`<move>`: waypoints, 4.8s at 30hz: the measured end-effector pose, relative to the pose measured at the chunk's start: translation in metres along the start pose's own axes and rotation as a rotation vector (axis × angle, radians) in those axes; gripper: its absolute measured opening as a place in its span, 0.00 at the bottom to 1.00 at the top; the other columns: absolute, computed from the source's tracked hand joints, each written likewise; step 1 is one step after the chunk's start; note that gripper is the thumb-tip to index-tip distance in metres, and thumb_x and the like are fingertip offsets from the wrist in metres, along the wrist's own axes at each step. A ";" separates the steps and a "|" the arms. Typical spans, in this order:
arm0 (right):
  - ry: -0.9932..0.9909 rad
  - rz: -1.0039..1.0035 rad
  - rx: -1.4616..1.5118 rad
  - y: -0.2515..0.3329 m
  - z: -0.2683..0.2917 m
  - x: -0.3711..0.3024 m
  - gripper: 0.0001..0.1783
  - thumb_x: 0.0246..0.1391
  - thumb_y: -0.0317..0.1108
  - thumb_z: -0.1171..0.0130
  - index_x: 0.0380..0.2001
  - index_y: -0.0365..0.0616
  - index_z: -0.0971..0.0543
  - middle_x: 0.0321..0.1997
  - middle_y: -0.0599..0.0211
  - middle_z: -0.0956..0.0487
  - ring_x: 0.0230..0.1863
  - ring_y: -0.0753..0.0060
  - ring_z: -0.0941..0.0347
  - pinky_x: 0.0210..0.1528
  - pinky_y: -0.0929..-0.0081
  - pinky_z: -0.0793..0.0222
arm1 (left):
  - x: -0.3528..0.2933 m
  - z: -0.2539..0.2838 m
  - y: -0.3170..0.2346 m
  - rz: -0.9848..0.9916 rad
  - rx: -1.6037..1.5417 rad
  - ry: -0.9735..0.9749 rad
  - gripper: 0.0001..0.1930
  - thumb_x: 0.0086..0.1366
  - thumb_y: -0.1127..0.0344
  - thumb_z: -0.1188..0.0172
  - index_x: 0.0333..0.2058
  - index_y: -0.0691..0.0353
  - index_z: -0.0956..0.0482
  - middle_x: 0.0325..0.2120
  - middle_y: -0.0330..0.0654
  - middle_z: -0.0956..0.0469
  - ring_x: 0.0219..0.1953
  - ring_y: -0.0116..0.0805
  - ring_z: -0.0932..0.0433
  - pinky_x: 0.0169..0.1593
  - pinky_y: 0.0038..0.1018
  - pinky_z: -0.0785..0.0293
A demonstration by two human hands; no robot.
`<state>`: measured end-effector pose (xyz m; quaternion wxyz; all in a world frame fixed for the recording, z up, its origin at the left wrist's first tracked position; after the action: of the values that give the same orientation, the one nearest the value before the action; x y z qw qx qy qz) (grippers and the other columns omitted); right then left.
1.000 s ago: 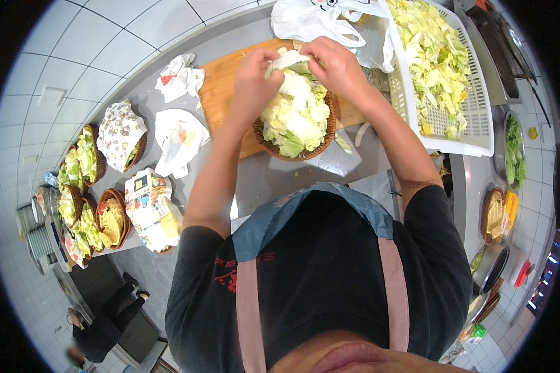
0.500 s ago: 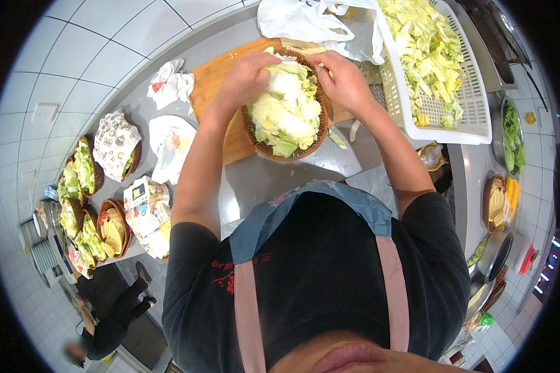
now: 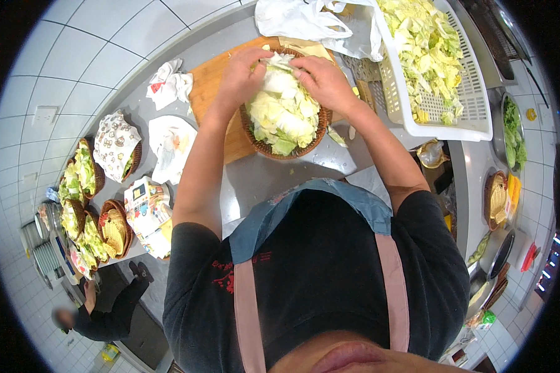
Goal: The person assembles food items in small woven baskets. They place shredded cabbage and thin yellow slices into each basket, then cover them with patterned cloths. The process is repeated for multiple baskets on a tiled kitchen counter.
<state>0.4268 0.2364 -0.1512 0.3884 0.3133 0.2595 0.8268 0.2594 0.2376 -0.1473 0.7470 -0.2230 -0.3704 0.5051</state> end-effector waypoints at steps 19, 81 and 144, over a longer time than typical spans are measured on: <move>0.022 -0.365 -0.432 -0.033 0.001 -0.161 0.20 0.42 0.42 0.37 0.40 0.49 0.24 0.40 0.55 0.29 0.42 0.51 0.29 0.41 0.58 0.29 | -0.148 0.003 0.057 0.803 -0.447 -0.117 0.18 0.69 0.59 0.52 0.53 0.60 0.30 0.35 0.39 0.24 0.31 0.23 0.26 0.32 0.18 0.29; 0.295 0.224 -0.707 0.096 -0.050 0.065 0.06 0.43 0.30 0.45 0.23 0.44 0.19 0.28 0.59 0.19 0.34 0.58 0.22 0.37 0.58 0.32 | -0.084 0.010 -0.010 0.059 0.123 -0.408 0.25 0.62 0.63 0.48 0.57 0.66 0.38 0.56 0.58 0.39 0.59 0.57 0.42 0.62 0.44 0.48; -0.173 -0.304 0.244 -0.051 -0.030 0.033 0.11 0.59 0.35 0.46 0.41 0.41 0.24 0.38 0.68 0.22 0.40 0.73 0.27 0.46 0.75 0.32 | -0.091 0.040 -0.004 0.337 -0.140 -0.486 0.27 0.66 0.62 0.54 0.60 0.69 0.43 0.57 0.57 0.38 0.61 0.49 0.40 0.63 0.38 0.45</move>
<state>0.4129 0.2857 -0.1951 0.4887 0.3850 0.3676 0.6912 0.2113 0.1508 -0.1492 0.5249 -0.2049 -0.5301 0.6337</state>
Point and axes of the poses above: each hand's wrist, its own x-axis towards the middle knuckle, its own z-axis out of the back of the hand, y = z × x, the point moved 7 cm from there along x, towards the middle knuckle
